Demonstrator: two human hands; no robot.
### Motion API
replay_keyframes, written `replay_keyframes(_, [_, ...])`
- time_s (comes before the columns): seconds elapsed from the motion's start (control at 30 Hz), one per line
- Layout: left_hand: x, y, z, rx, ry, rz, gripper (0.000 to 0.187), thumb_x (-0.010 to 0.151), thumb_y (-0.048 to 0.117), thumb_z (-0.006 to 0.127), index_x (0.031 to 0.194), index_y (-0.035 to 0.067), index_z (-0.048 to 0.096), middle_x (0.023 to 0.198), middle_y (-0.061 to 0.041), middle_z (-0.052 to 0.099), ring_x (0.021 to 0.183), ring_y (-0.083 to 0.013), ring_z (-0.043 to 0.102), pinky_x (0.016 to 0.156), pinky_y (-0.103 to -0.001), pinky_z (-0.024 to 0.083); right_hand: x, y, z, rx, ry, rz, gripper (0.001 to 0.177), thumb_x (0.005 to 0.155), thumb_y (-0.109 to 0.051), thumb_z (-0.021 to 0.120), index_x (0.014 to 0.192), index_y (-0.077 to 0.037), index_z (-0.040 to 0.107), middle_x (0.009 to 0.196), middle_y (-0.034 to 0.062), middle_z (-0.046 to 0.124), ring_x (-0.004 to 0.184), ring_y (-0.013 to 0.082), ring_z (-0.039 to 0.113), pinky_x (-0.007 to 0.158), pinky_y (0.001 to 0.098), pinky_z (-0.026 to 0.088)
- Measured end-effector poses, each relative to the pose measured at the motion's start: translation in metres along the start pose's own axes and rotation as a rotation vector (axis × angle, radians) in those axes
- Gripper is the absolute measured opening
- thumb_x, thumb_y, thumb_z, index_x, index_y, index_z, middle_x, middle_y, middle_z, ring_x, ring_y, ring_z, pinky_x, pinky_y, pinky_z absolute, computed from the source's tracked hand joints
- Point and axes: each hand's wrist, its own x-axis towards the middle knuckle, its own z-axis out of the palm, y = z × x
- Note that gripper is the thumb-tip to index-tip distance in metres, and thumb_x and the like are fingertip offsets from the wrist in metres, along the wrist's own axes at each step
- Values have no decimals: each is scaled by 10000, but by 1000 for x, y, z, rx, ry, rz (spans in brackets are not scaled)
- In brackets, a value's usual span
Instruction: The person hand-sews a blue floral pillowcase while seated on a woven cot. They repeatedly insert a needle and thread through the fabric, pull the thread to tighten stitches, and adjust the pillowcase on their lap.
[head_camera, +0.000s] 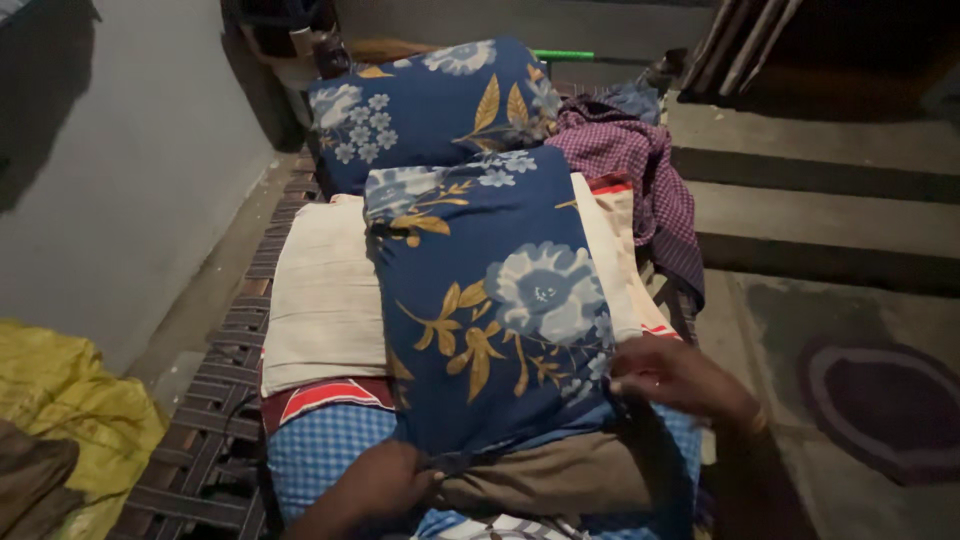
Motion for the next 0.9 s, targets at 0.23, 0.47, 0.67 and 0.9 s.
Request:
replay_keyframes(0.23, [9, 44, -93, -50, -87, -21, 418, 852, 455, 722, 1016, 70, 705, 940, -138, 744, 884, -309, 732, 802, -444, 572, 139, 27, -72, -347, 285, -271, 235, 845, -161, 780, 1069, -92, 764, 1026, 44, 769, 942, 160, 706, 847, 327, 559])
replay_keyframes(0.47, [194, 82, -198, -140, 992, 380, 216, 860, 187, 750, 1021, 54, 693, 1048, -150, 695, 1019, -351, 658, 909, -461, 514, 336, 115, -67, -250, 846, -188, 288, 786, -188, 807, 1019, -29, 747, 968, 162, 734, 921, 294, 706, 808, 399, 544])
replay_keyframes(0.67, [302, 68, -205, 17, 1204, 263, 332, 773, 273, 813, 1006, 68, 696, 1021, -150, 659, 1021, -375, 589, 908, -509, 453, 319, 168, -18, -169, 1289, -111, 272, 768, -167, 850, 968, -42, 716, 985, 136, 664, 909, 312, 657, 822, 395, 540])
replay_keyframes(0.9, [306, 65, -182, 104, 1161, 221, 132, 854, 229, 754, 923, 127, 707, 980, -69, 675, 1016, -310, 611, 856, -472, 450, 285, 134, -20, 140, 1158, 6, 358, 795, -144, 814, 1127, -81, 695, 1174, 68, 630, 968, 227, 664, 810, 349, 569])
